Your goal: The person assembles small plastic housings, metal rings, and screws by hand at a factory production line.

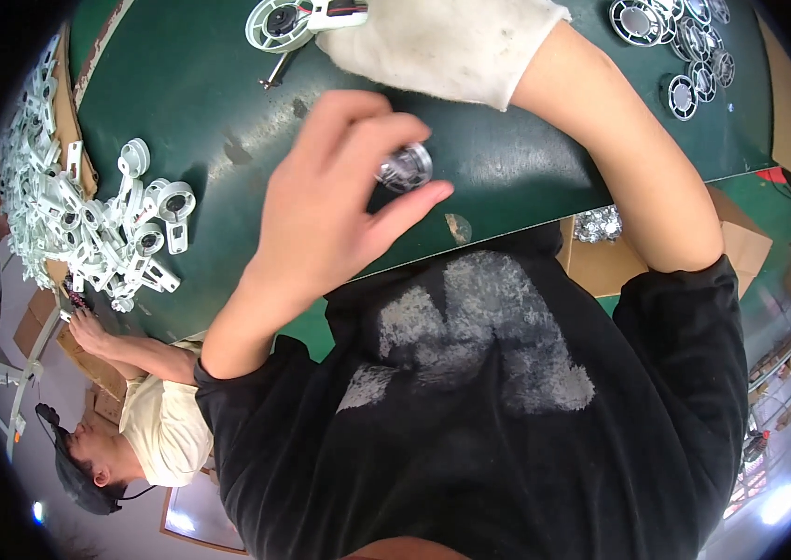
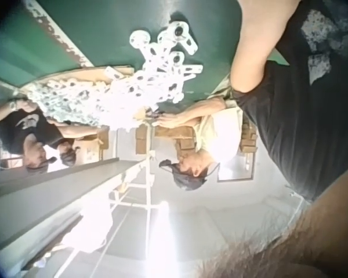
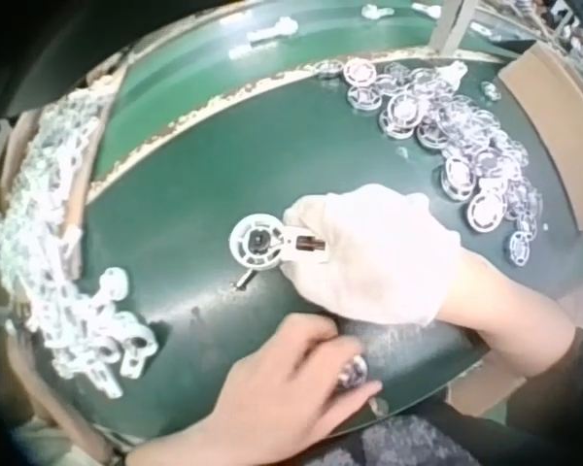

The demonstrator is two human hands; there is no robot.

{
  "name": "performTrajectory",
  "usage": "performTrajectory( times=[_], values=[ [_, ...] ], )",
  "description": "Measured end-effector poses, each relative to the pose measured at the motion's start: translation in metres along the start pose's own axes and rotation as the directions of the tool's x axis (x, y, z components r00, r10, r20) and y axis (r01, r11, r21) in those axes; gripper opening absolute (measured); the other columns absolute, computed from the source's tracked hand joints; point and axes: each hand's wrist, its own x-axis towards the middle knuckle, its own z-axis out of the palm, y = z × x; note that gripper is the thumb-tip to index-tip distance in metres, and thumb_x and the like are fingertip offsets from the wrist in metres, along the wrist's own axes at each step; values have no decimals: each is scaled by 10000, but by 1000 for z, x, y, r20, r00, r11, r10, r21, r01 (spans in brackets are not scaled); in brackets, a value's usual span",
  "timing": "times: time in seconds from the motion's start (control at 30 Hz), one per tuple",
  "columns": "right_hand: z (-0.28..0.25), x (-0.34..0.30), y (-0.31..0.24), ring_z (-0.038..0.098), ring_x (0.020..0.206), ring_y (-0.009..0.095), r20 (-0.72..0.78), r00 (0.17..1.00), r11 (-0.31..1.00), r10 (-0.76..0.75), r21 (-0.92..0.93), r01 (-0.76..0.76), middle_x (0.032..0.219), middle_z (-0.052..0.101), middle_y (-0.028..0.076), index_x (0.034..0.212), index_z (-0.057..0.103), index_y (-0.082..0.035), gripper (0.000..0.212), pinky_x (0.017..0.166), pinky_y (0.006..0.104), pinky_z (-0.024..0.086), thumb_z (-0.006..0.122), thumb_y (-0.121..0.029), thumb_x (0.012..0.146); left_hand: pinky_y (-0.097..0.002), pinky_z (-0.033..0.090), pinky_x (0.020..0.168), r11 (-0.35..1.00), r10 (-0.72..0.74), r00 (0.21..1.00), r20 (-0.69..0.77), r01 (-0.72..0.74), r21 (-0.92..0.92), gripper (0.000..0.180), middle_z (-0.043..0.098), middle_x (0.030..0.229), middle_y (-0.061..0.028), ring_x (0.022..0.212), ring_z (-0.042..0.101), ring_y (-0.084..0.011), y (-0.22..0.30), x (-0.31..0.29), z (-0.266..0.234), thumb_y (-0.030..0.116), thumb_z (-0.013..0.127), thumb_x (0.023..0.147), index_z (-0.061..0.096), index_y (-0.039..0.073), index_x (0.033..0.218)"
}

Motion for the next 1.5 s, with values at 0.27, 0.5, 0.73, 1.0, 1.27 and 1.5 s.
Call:
performTrajectory(
  times=[0.27,0.5,0.73,1.0,1.27,1.5],
  values=[
    [7,-6,-3,714,829,384,125,990,991,64,-128,-48,876,719,201,1122,726,-72,315,719,431,564,707,-266,874,-487,441,1131,871,226,889,-398,-368,-326,507,599,1333,-373,1339,562,-440,-54,20,-26,60,827,866,404,36,1144],
    [14,-17,7,730,754,354,97,986,962,-134,-228,153,746,712,137,1162,720,-130,351,655,465,581,684,-265,840,-456,374,1176,940,149,935,-321,-235,-246,495,652,1311,-304,1352,556,-378,-66,14,-30,52,811,864,451,14,1202],
    [17,-15,8,725,697,327,54,972,930,-228,-285,234,714,703,107,1078,729,-133,277,598,451,567,700,-271,839,-379,492,1080,929,90,972,-217,-160,-334,675,629,1356,-291,1266,633,-301,-65,11,-38,3,802,857,426,-61,1414],
    [22,-15,6,716,649,296,-1,965,910,-262,-334,246,670,685,95,1013,737,-144,229,545,414,551,725,-303,848,-318,576,954,927,21,927,-374,-158,-339,562,717,1277,-157,1129,722,-247,-62,13,-32,29,860,783,633,-16,1294],
    [8,-17,-5,723,821,368,186,981,993,-44,115,23,828,711,177,1063,702,-52,319,726,446,569,689,-314,883,-324,589,916,919,103,898,-428,-251,-304,525,725,1251,-171,1107,727,-275,-59,13,-32,33,853,771,668,-17,1260],
    [-5,-7,0,602,728,259,571,820,870,-44,426,-250,792,631,168,1017,668,15,367,711,389,493,632,-344,951,-347,590,905,897,199,892,-405,-333,-291,542,722,1237,-192,1116,719,-311,-57,14,-28,27,837,779,642,-32,1281]
  ],
)
